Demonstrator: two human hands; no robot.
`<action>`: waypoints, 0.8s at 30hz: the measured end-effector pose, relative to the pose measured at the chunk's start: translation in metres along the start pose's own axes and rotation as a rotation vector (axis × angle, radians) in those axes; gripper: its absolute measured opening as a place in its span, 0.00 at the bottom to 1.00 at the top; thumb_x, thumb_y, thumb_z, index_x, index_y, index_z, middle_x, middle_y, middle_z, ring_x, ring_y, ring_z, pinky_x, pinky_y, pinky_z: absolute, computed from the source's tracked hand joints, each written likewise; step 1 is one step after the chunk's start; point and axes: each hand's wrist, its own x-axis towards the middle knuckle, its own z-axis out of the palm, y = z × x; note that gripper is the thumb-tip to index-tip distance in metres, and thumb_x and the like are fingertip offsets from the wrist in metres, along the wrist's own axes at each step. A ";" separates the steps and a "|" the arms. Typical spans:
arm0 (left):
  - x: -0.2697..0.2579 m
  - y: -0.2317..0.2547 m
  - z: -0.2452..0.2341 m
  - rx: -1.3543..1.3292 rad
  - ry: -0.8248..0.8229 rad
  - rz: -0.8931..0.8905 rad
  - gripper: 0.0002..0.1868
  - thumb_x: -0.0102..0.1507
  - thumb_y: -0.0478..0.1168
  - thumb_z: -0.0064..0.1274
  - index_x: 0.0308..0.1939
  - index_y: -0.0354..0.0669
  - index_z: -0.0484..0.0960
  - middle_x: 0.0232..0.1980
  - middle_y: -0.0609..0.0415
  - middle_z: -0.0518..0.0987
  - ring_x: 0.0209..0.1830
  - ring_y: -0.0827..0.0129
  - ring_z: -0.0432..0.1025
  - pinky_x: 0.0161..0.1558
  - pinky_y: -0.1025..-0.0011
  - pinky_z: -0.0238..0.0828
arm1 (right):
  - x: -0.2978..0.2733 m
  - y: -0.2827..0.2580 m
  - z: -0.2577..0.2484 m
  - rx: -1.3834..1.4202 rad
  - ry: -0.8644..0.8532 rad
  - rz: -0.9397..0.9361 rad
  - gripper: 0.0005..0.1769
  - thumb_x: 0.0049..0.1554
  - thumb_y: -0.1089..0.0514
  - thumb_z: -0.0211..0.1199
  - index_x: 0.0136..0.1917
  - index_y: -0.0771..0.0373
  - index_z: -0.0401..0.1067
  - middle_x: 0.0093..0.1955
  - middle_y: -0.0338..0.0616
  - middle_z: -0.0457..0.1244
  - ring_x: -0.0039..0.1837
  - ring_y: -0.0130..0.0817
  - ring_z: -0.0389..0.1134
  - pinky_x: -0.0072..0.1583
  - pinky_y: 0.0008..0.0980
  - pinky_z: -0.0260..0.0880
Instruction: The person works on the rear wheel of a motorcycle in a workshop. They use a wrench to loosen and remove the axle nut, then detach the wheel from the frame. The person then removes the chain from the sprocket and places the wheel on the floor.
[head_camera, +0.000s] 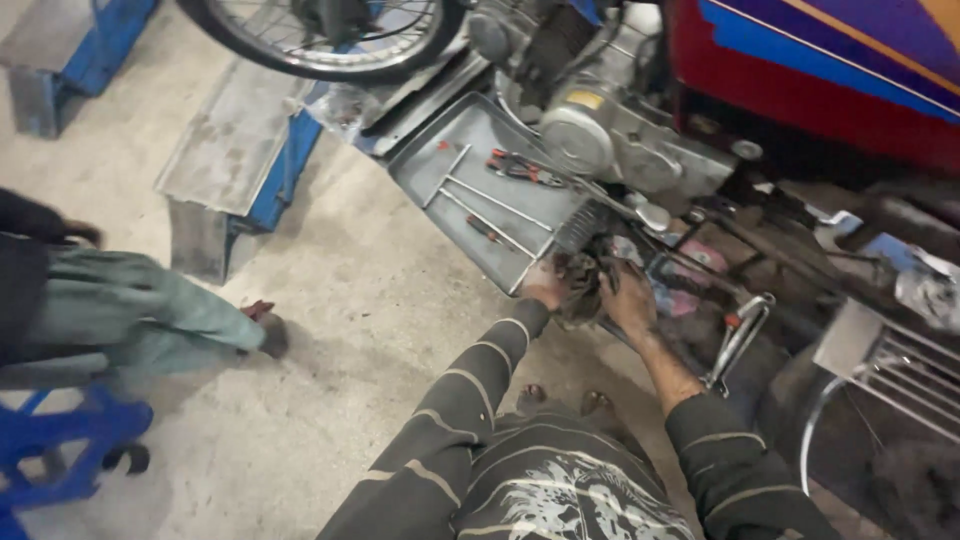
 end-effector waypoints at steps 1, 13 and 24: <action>-0.047 0.047 -0.032 0.008 -0.016 0.009 0.24 0.65 0.43 0.46 0.66 0.48 0.74 0.63 0.45 0.78 0.64 0.52 0.71 0.64 0.53 0.67 | -0.005 0.002 -0.003 0.000 0.009 0.018 0.25 0.67 0.46 0.49 0.71 0.62 0.62 0.71 0.53 0.59 0.76 0.43 0.55 0.76 0.44 0.50; 0.073 -0.038 0.086 0.533 0.042 0.249 0.26 0.69 0.59 0.33 0.68 0.59 0.68 0.67 0.45 0.69 0.66 0.54 0.68 0.63 0.57 0.67 | -0.035 0.039 0.010 0.180 0.023 0.256 0.24 0.65 0.42 0.52 0.67 0.58 0.68 0.64 0.48 0.65 0.69 0.42 0.64 0.68 0.44 0.63; 0.068 -0.027 0.098 0.007 -0.014 -0.265 0.39 0.63 0.64 0.47 0.67 0.41 0.65 0.66 0.44 0.73 0.68 0.57 0.67 0.64 0.54 0.66 | -0.001 0.052 0.069 0.451 -0.059 0.580 0.29 0.65 0.39 0.51 0.74 0.52 0.59 0.73 0.47 0.57 0.74 0.42 0.58 0.70 0.49 0.61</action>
